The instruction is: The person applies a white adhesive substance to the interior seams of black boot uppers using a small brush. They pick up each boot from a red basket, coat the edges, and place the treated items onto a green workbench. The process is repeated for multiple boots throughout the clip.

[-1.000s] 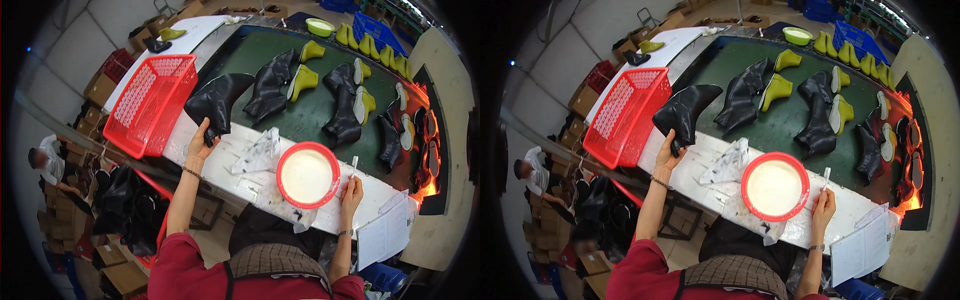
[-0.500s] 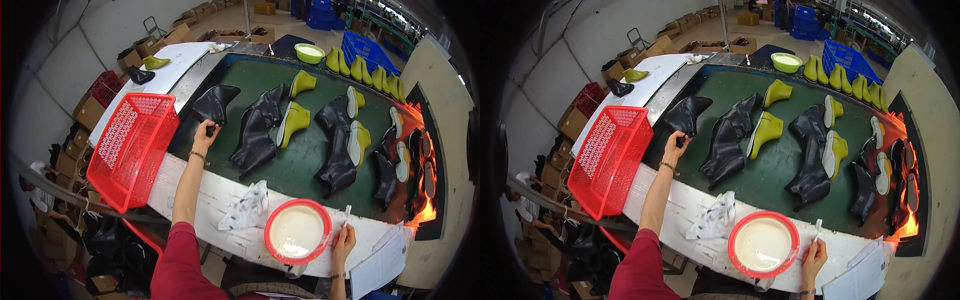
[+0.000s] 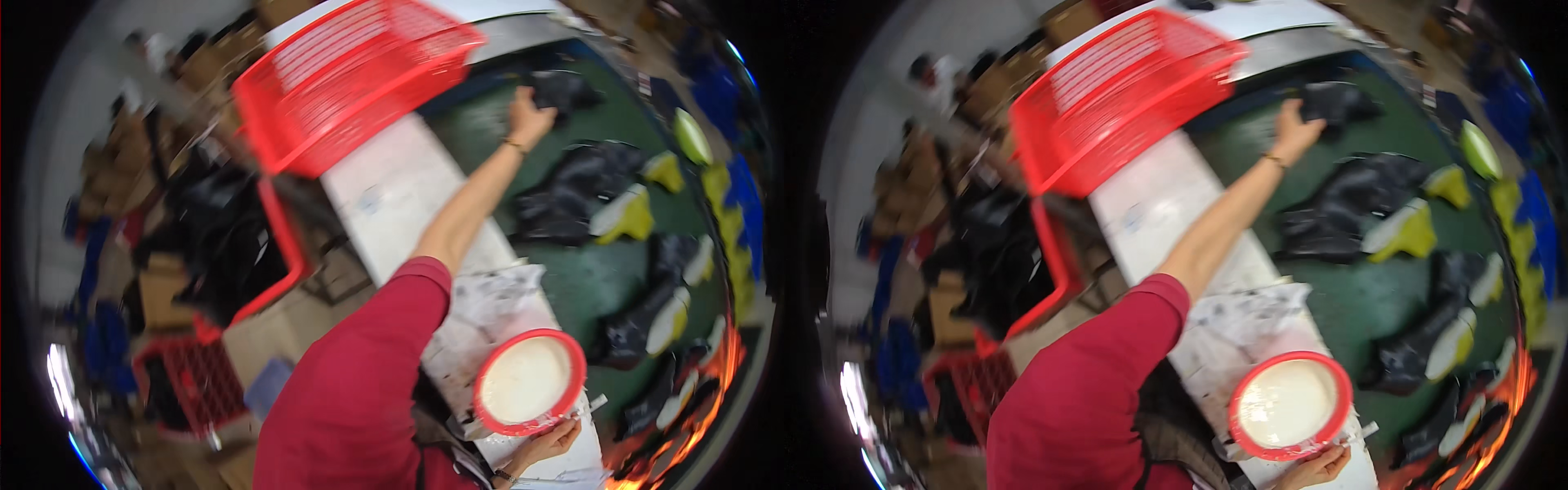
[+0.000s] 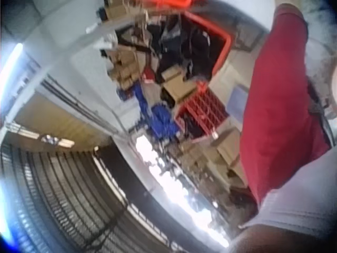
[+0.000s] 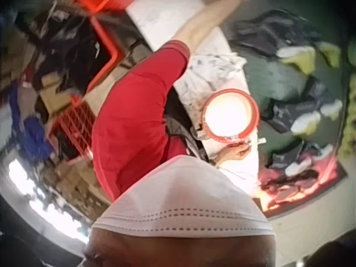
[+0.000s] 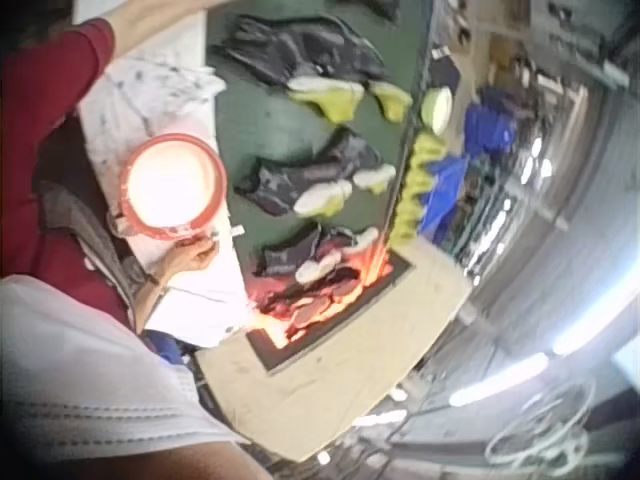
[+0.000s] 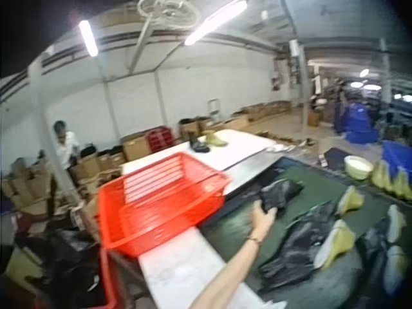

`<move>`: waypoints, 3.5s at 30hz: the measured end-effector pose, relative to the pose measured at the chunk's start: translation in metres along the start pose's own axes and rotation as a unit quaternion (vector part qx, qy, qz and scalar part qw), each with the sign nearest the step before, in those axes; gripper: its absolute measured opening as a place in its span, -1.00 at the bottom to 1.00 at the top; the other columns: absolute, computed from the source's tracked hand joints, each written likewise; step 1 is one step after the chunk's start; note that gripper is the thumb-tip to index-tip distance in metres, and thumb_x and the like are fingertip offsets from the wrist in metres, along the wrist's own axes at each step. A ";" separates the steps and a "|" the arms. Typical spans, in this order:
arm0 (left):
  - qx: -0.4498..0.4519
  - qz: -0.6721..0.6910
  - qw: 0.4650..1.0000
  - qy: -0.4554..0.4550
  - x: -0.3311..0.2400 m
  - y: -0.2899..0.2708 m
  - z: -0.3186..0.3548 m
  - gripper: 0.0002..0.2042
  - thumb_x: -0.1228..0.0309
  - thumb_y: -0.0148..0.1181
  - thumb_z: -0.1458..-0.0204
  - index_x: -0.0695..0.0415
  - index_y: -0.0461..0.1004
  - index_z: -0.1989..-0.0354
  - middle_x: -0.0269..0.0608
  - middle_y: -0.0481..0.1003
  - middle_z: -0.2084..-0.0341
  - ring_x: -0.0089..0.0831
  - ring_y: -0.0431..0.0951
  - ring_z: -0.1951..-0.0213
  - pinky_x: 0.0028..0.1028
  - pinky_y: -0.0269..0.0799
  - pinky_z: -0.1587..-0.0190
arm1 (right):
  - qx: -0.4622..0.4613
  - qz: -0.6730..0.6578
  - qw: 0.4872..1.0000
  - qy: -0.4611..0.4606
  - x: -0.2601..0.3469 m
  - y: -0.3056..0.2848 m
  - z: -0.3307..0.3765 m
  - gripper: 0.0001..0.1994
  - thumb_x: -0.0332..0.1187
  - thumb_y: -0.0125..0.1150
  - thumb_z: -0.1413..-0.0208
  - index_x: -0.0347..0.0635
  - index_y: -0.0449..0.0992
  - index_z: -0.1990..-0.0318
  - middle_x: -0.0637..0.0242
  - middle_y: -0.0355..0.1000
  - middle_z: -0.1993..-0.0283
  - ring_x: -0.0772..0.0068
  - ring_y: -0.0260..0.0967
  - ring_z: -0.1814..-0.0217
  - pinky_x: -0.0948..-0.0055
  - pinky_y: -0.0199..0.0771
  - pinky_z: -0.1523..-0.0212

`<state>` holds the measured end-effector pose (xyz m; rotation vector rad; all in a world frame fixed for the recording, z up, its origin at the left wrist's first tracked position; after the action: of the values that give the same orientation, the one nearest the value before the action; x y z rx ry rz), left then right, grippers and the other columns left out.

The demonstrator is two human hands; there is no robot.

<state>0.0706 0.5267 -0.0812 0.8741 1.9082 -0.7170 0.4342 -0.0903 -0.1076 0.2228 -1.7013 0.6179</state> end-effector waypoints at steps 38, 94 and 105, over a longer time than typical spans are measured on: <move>0.034 -0.324 0.939 -0.112 -0.118 -0.757 0.209 -0.25 0.28 0.53 0.16 0.07 0.42 -0.31 -0.03 0.49 -0.14 -0.21 0.49 -0.16 -0.27 0.40 -0.22 | 0.089 0.000 0.993 -0.082 0.006 -0.003 0.005 -0.65 -0.14 0.11 -0.43 -0.30 0.53 -0.03 0.51 0.27 0.53 0.76 0.01 0.63 0.62 -0.08 0.67; -0.101 -0.556 0.806 -0.176 0.065 -0.894 -0.049 -0.52 -0.03 0.23 -0.11 -0.09 0.59 -0.14 -0.01 0.61 -0.01 -0.03 0.60 -0.08 -0.13 0.52 -0.07 | 0.037 0.055 0.995 -0.079 0.008 -0.005 0.005 -0.62 -0.06 0.08 -0.44 -0.26 0.56 0.04 0.53 0.30 0.46 0.75 -0.02 0.59 0.58 -0.09 0.64; -0.335 -0.178 0.925 0.028 -0.086 -0.938 -0.019 -0.67 0.22 0.24 -0.29 0.31 0.64 0.09 -0.32 0.66 0.26 -0.62 0.52 0.24 -0.50 0.46 0.10 | 0.037 0.024 0.997 -0.059 -0.001 -0.005 0.005 -0.65 -0.09 0.07 -0.44 -0.24 0.56 0.03 0.57 0.24 0.52 0.77 -0.07 0.62 0.58 -0.16 0.67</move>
<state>-0.6597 -0.0304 0.1272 0.1183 2.1795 -0.1945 0.4327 -0.0969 -0.1076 0.2763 -1.8026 0.7164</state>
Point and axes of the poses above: each hand's wrist, its own z-axis away from the middle knuckle, its own y-axis out of the palm, x = y × z, the point moved 10 cm from there along -z, towards the middle knuckle
